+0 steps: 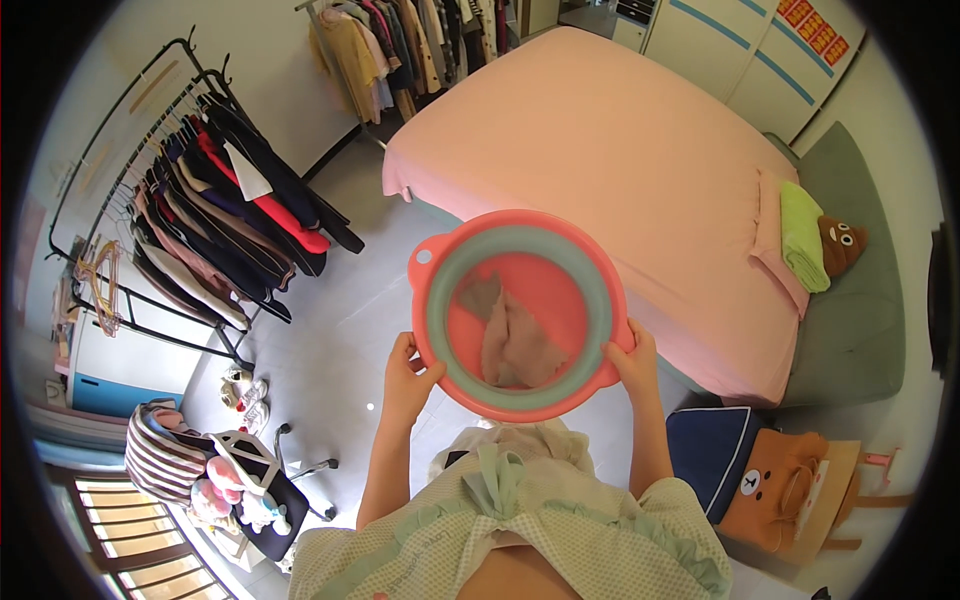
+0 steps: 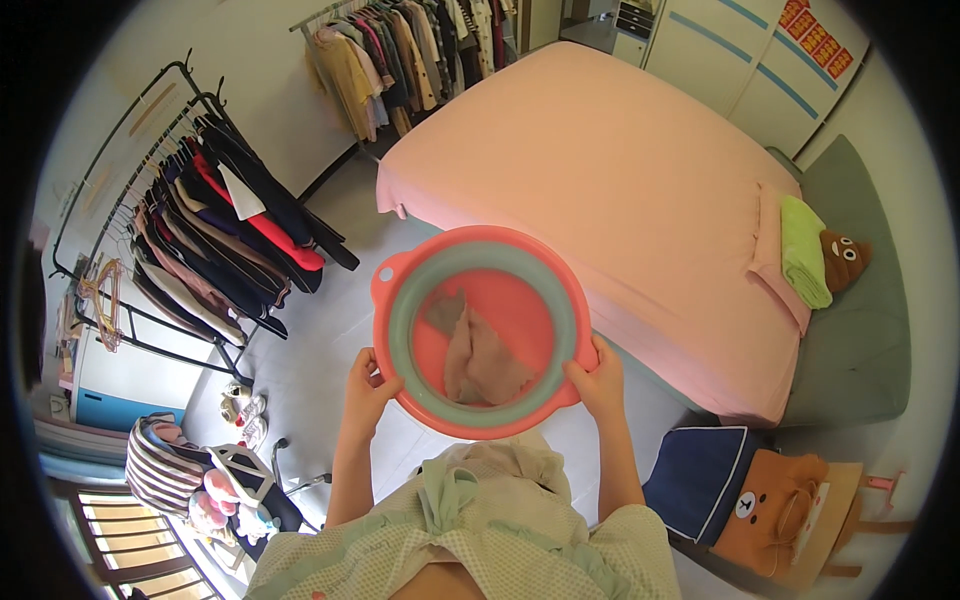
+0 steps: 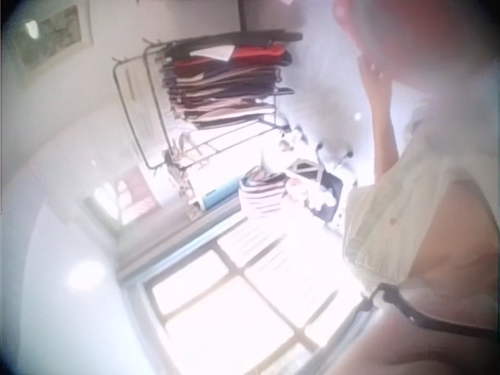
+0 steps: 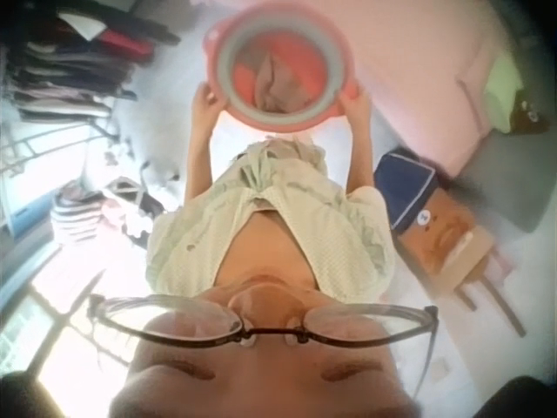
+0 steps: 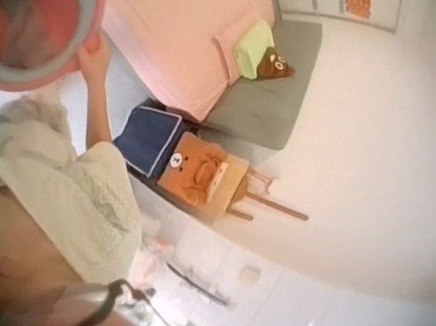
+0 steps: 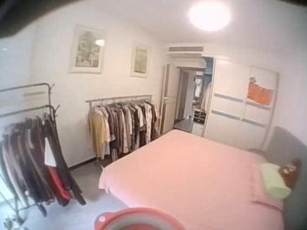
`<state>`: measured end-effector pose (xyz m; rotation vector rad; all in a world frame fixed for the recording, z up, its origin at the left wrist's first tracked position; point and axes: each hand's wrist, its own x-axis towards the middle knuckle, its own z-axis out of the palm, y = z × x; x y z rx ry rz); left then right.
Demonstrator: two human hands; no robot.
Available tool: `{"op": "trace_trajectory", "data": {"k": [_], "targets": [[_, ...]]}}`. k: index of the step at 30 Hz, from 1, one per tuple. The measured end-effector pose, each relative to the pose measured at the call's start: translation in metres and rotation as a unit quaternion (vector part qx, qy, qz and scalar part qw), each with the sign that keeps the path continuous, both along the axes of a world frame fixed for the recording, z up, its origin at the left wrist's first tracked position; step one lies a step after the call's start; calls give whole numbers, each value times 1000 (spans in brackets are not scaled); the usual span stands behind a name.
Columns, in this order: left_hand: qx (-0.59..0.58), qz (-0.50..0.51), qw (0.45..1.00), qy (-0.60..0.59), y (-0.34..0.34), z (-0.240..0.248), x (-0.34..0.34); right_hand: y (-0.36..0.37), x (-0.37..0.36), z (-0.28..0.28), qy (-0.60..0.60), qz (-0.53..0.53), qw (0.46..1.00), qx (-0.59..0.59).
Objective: The person carries a pink basin containing a cloth to a bathroom sink, fills the basin with water, and washes the cloth by hand before carrying it back into the bedroom.
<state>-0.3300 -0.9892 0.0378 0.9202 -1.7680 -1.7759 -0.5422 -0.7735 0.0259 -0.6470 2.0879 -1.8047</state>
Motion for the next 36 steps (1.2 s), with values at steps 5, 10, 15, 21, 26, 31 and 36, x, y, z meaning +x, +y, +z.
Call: {"op": "trace_trajectory", "data": {"k": [5, 10, 15, 21, 26, 31, 36], "targets": [[23, 37, 999, 0, -60, -1, -8, -71, -27, -6, 1, 46, 999, 24], [26, 69, 997, 14, -121, -5, -31, -148, -55, 2, -11, 61, 998, 14], [-30, 103, 994, 24, -187, -8, -55, -222, -88, 12, 32, 105, 993, 43], [5, 126, 992, 29, -262, -1, -86, -310, -124, 26, 46, 114, 991, 53], [10, 127, 991, 29, -337, 3, -105, -387, -147, 19, 45, 120, 991, 28], [-28, 100, 994, 25, -424, 5, -121, -463, -165, 2, 10, 111, 994, 10], [-78, 77, 994, 24, -511, 10, -137, -539, -165, 6, -21, 79, 997, -13]]}}
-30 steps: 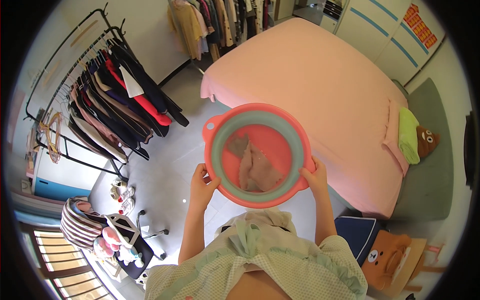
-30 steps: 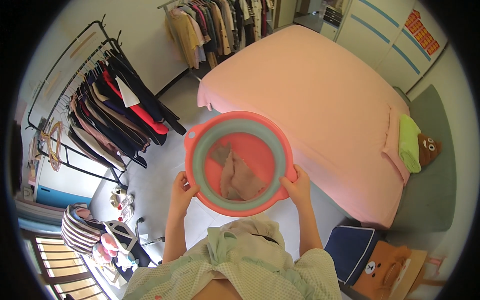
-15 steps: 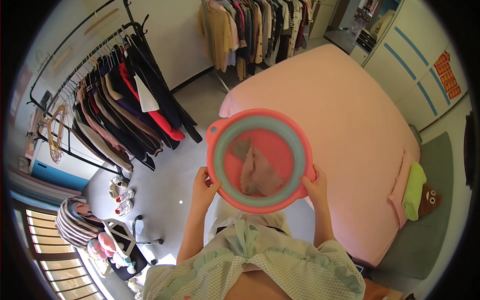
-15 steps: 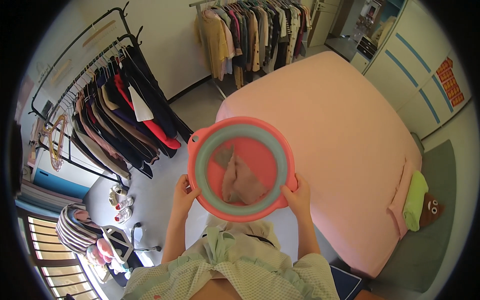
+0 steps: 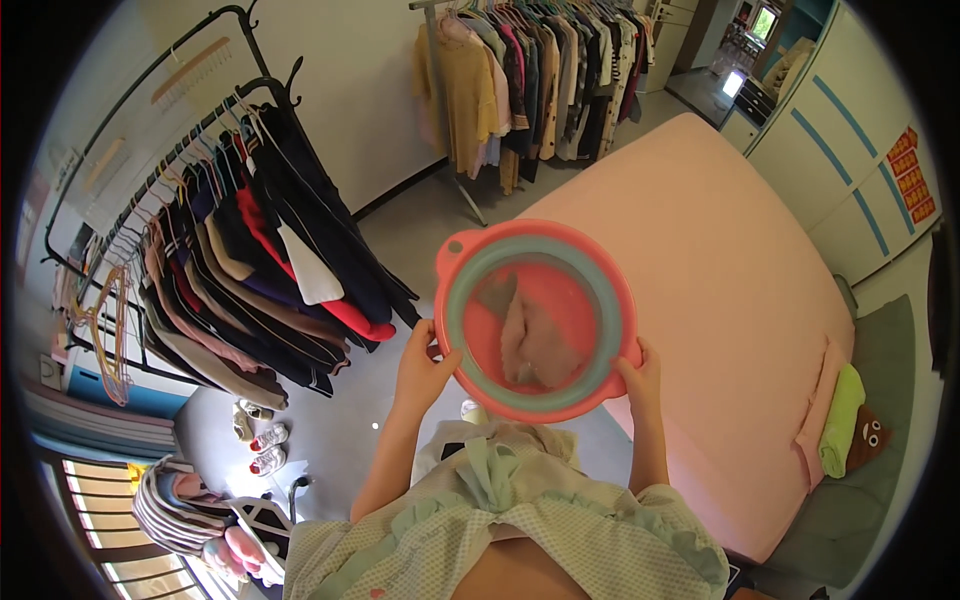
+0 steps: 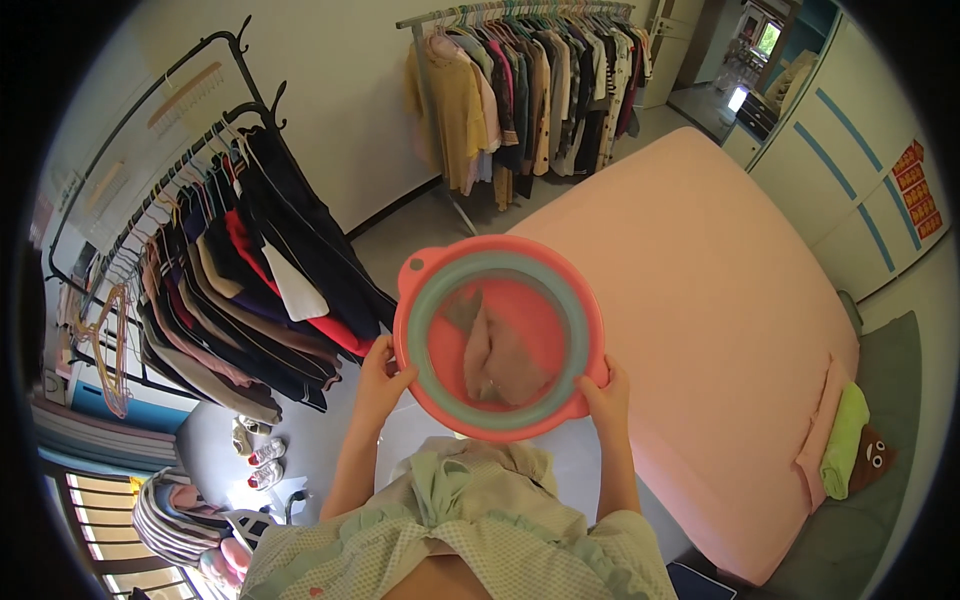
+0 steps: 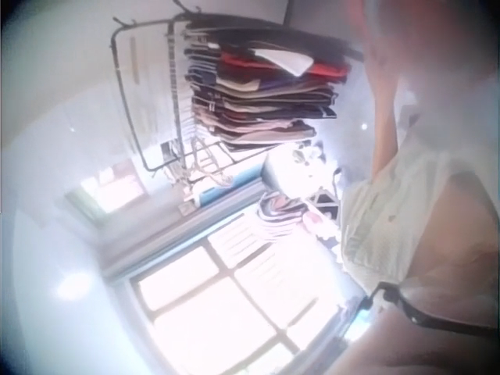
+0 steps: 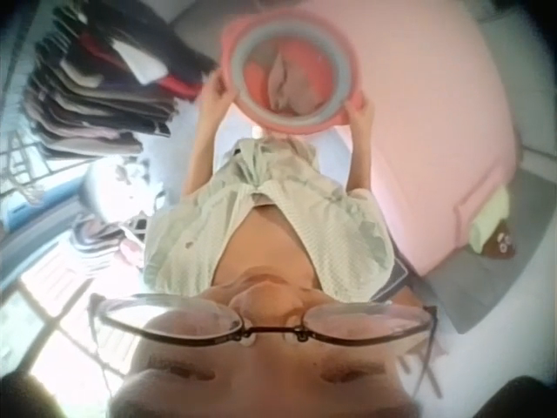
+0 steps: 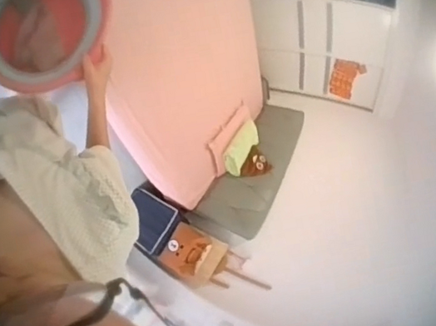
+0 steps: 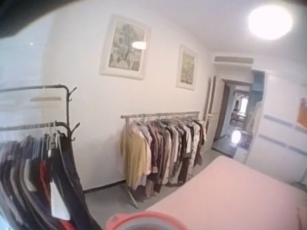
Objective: The person carries a pink basin containing a cloth to a bathroom sink, fills the basin with water, and washes the cloth by hand before carrying it back into the bedroom.
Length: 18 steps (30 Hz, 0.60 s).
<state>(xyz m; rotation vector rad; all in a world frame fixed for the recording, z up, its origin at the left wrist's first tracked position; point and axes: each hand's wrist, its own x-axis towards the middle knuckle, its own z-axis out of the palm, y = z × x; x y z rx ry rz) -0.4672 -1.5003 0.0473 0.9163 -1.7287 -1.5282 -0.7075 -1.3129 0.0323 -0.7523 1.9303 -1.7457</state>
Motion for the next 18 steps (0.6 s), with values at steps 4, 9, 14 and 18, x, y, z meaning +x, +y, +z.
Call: {"op": "trace_trajectory", "data": {"k": [4, 9, 14, 18], "targets": [[4, -15, 1000, -9, -63, 7, -14, -57, -13, 4, -8, -10, 1000, -1], [29, 2, 1000, -8, -122, 15, -41, -121, -35, 25, -16, -11, 1000, -5], [27, 4, 1000, 15, -173, 18, -71, -177, -73, 23, -13, 20, 1000, -9], [101, 23, 994, 29, -204, 30, -97, -217, -105, 32, 27, 25, 999, 12]]}}
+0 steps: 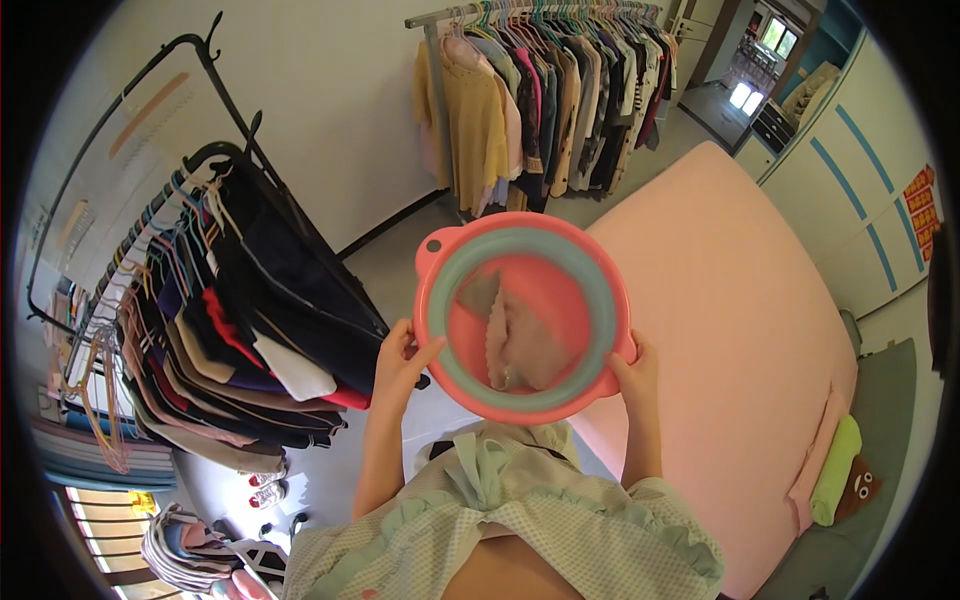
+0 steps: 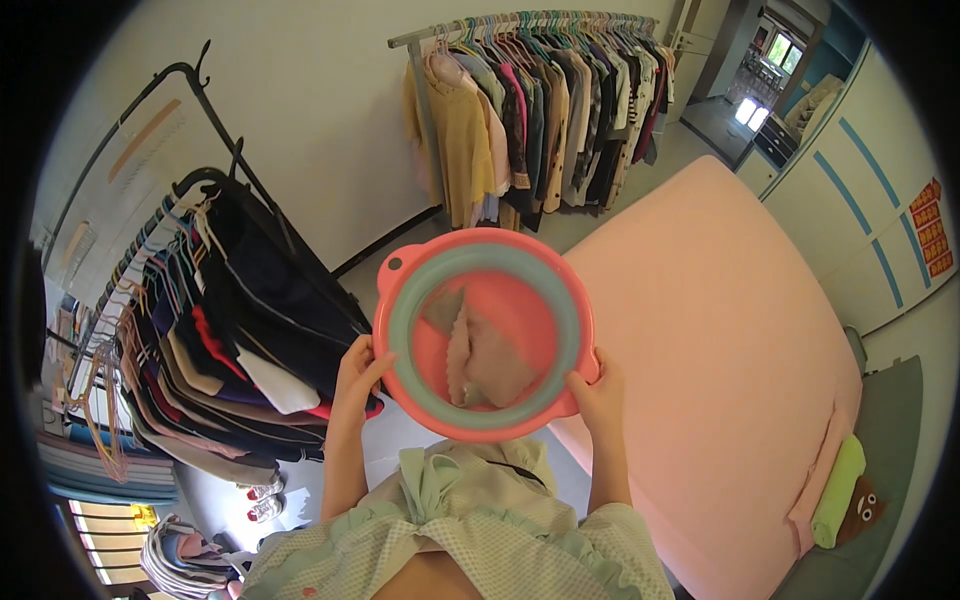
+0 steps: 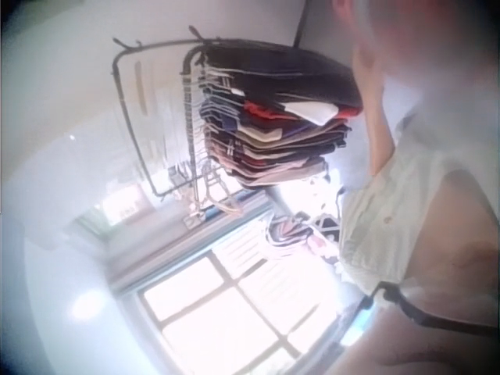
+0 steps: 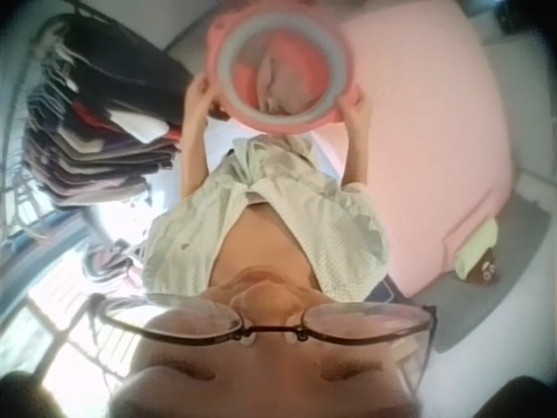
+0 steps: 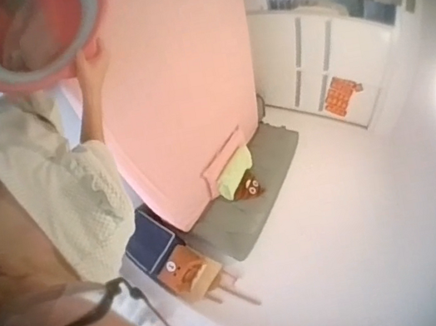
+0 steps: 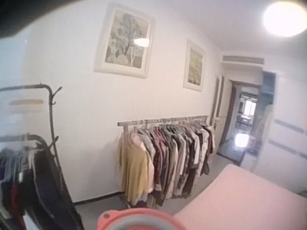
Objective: The person carries a pink basin containing a cloth to a bathroom sink, fills the basin with water, and washes the cloth by hand before carrying it back into the bedroom.
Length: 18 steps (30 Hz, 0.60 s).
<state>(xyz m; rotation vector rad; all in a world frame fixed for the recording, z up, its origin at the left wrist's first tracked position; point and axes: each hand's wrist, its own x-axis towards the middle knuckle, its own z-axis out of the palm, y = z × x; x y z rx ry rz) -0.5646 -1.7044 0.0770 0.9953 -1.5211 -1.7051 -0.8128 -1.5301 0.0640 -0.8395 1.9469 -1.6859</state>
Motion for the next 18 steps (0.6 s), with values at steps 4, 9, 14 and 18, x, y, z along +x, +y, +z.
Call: {"op": "trace_trajectory", "data": {"k": [4, 9, 14, 18], "targets": [[6, 19, 1000, 5, -31, 9, -31, -43, -39, 2, -4, 5, 1000, -7], [7, 35, 999, 11, -75, 12, -66, -95, -79, 8, -7, 28, 1000, 3], [19, 38, 999, -19, -117, 2, -100, -141, -118, 3, -8, 39, 999, -5], [11, -9, 1000, 10, -156, -4, -117, -178, -139, -2, 7, 5, 1000, -10]]}}
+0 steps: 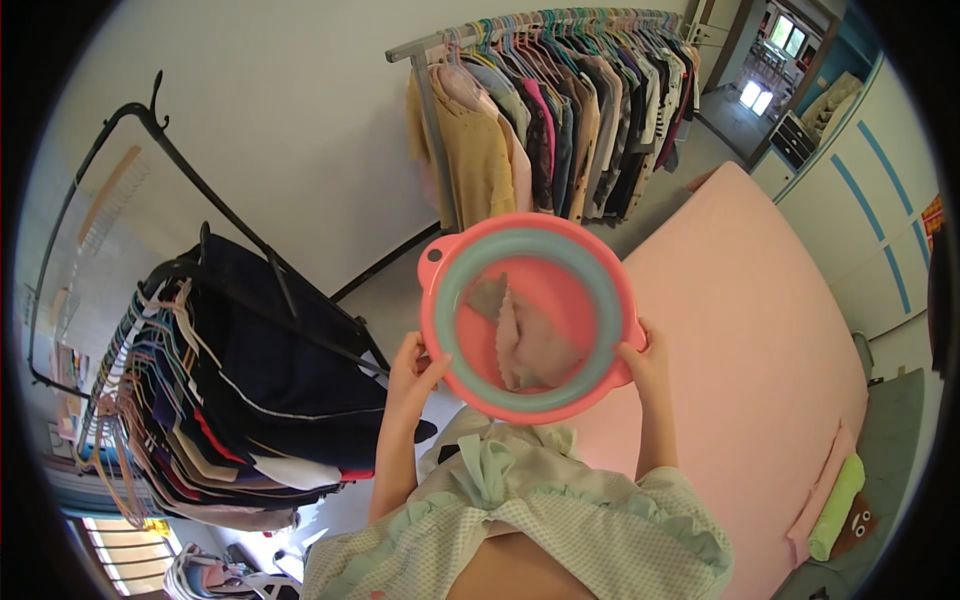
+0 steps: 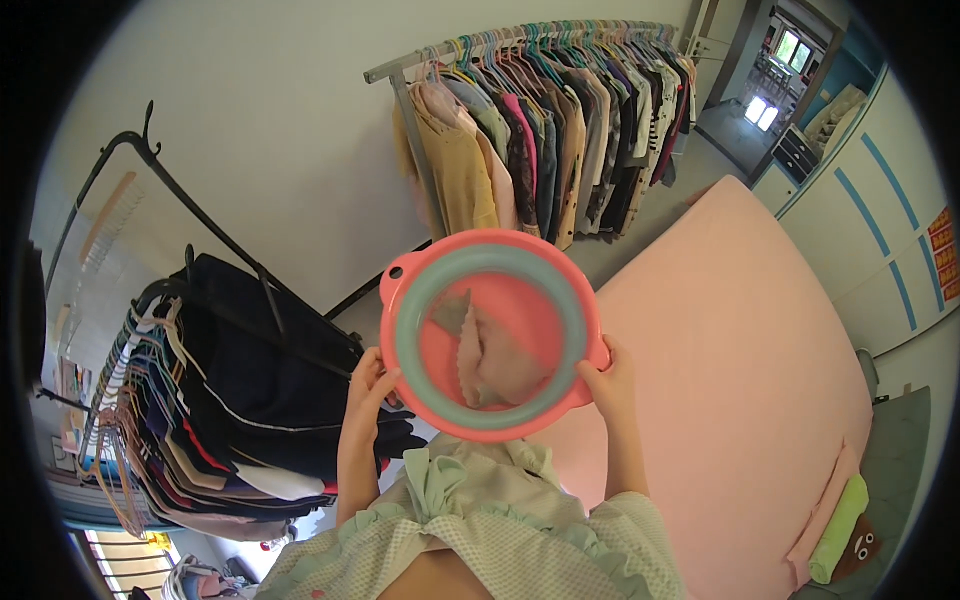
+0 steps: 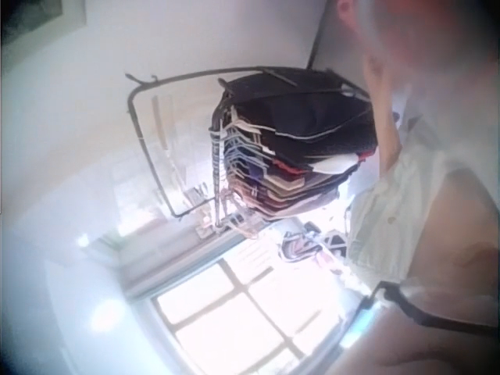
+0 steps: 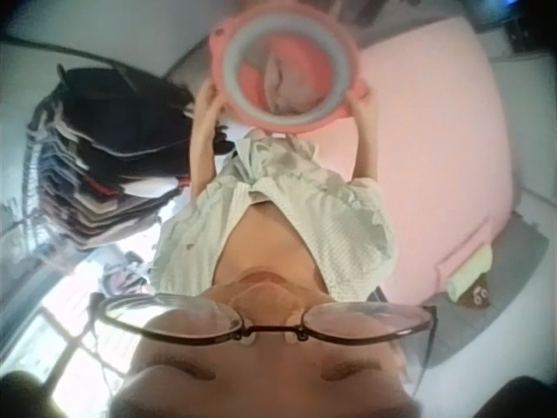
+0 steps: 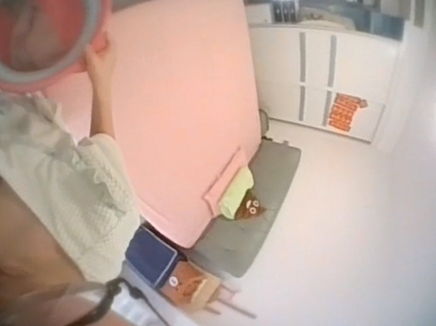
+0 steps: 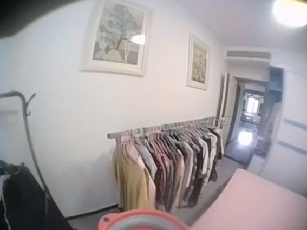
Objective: The person carries a pink basin containing a cloth to a bathroom sink, fills the basin with water, and washes the cloth by hand before carrying it back into the bedroom.
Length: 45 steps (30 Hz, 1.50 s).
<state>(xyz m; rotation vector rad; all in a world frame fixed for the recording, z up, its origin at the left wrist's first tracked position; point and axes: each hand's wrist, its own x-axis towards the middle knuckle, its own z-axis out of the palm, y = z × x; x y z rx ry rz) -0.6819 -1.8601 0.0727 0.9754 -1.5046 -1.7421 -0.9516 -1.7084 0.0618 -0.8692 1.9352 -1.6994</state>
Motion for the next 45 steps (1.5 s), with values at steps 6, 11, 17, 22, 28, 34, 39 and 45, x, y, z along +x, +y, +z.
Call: {"op": "trace_trajectory", "data": {"k": [6, 11, 17, 22, 28, 34, 39, 45], "targets": [[3, -48, 999, 20, -60, -4, -23, -44, -16, -2, 20, -25, 999, 3], [-45, -61, 997, 11, -103, 3, -41, -81, -19, 7, -1, -53, 999, 6], [-8, -70, 997, 14, -138, 1, -68, -114, -48, 9, -9, -65, 998, 9], [-6, -79, 997, 18, -168, 4, -109, -144, -85, 8, -14, -67, 998, 10], [6, -88, 996, 8, -206, 4, -168, -179, -143, 7, -27, -66, 997, 15], [8, -92, 996, 17, -234, 31, -239, -210, -220, 22, -37, -59, 998, 9], [28, -98, 995, 20, -252, 53, -305, -231, -290, 44, -35, -50, 998, -5], [5, -133, 990, 40, -279, 53, -384, -250, -362, 58, -55, -62, 997, -5]]}}
